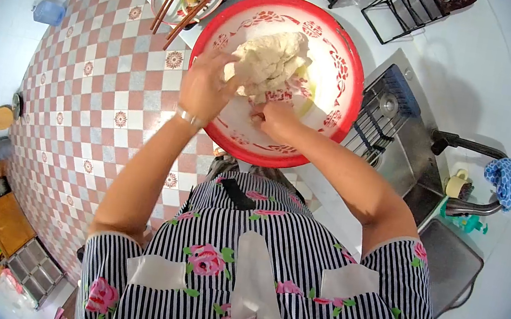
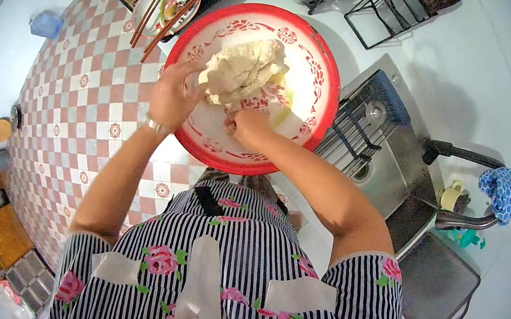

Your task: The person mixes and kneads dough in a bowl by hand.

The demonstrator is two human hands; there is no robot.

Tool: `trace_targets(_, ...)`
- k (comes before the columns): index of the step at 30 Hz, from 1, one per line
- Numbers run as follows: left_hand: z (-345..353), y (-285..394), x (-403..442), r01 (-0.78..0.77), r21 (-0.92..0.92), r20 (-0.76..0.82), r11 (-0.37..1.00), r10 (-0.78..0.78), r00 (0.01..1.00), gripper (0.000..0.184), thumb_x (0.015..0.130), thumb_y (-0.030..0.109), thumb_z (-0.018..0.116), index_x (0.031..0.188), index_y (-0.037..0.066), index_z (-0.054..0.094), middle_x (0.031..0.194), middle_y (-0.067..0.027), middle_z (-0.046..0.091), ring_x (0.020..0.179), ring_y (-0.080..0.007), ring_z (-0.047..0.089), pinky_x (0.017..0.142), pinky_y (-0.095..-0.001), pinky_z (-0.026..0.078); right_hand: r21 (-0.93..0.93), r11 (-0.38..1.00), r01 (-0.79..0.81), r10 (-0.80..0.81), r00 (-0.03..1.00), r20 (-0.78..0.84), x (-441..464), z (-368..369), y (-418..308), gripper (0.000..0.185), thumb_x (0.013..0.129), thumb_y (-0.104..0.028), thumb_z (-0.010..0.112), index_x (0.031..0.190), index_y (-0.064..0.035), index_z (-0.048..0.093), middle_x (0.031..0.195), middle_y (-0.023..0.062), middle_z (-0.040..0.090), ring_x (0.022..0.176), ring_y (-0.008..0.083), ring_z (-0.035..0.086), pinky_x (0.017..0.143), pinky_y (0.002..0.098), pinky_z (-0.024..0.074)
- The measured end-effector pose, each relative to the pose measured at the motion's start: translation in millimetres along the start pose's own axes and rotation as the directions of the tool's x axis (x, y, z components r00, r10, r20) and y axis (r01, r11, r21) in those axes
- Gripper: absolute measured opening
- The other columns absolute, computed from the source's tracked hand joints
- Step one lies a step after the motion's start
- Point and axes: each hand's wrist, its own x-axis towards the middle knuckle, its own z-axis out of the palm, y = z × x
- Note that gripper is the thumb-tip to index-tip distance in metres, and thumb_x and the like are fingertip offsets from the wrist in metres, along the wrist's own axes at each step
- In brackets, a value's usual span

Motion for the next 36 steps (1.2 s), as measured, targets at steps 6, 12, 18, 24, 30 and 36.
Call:
trace_targets(6,17,-17,-73,0.147,-0.109,-0.377,0.983,-0.177,0.909,0.045,0.081,0.008,0.065,0.124,0.004,0.050,0.122,-0.0164,0.052,0.117,-0.0357,0.045,0.102,-0.0468,0.032,0.371,0.927,0.051,-0.073,0.996,0.045,11,-5,-35,0.018,0.074,-0.014,0.072,0.091,-0.0062,0.072,0.085,0.0183,0.069,0.081,0.0298,0.067,0.074,0.0389,0.0515)
trace_targets(12,50,-32,-79,0.215,-0.182,-0.413,0.959,-0.273,0.869,0.057,0.084,0.013,0.063,0.136,0.002,0.040,0.130,-0.0187,0.046,0.123,-0.0353,0.038,0.106,-0.0464,0.026,0.410,0.909,0.081,-0.194,0.951,0.243,-7,-20,-8,0.016,0.074,-0.012,0.070,0.088,-0.0038,0.072,0.081,0.0163,0.069,0.074,0.0266,0.067,0.071,0.0365,0.0514)
trace_targets(18,50,-29,-79,0.252,-0.177,-0.410,0.951,-0.304,0.860,0.059,0.084,0.016,0.064,0.136,0.002,0.040,0.131,-0.0176,0.046,0.120,-0.0348,0.040,0.104,-0.0461,0.027,0.293,0.953,0.072,-0.124,0.979,0.163,-5,-11,-13,0.019,0.074,-0.015,0.071,0.088,-0.0019,0.072,0.080,0.0117,0.071,0.072,0.0197,0.067,0.069,0.0331,0.0514)
trace_targets(24,49,-30,-79,0.252,-0.149,-0.407,0.956,-0.291,0.866,0.059,0.083,0.016,0.066,0.135,0.002,0.041,0.130,-0.0171,0.048,0.119,-0.0344,0.041,0.104,-0.0453,0.028,0.444,0.896,0.009,-0.110,0.973,0.201,-6,-35,-8,0.016,0.080,-0.018,0.069,0.089,-0.0060,0.074,0.079,0.0082,0.072,0.070,0.0143,0.066,0.066,0.0297,0.0512)
trace_targets(30,50,-31,-79,0.256,-0.157,-0.406,0.954,-0.299,0.864,0.060,0.082,0.015,0.066,0.135,0.002,0.041,0.129,-0.0169,0.048,0.118,-0.0343,0.042,0.103,-0.0449,0.028,0.156,0.987,0.043,0.024,0.915,-0.403,37,-95,3,0.015,0.083,-0.016,0.065,0.091,-0.0050,0.072,0.081,0.0152,0.069,0.073,0.0247,0.067,0.068,0.0368,0.0510)
trace_targets(36,46,-29,-78,0.249,-0.185,-0.382,0.951,-0.303,0.873,0.062,0.082,0.015,0.067,0.136,0.004,0.039,0.133,-0.0161,0.046,0.122,-0.0356,0.040,0.106,-0.0457,0.027,-0.002,0.998,0.058,-0.055,0.927,-0.370,34,-91,1,0.014,0.085,-0.014,0.064,0.093,-0.0058,0.073,0.084,0.0187,0.067,0.078,0.0328,0.065,0.073,0.0412,0.0510)
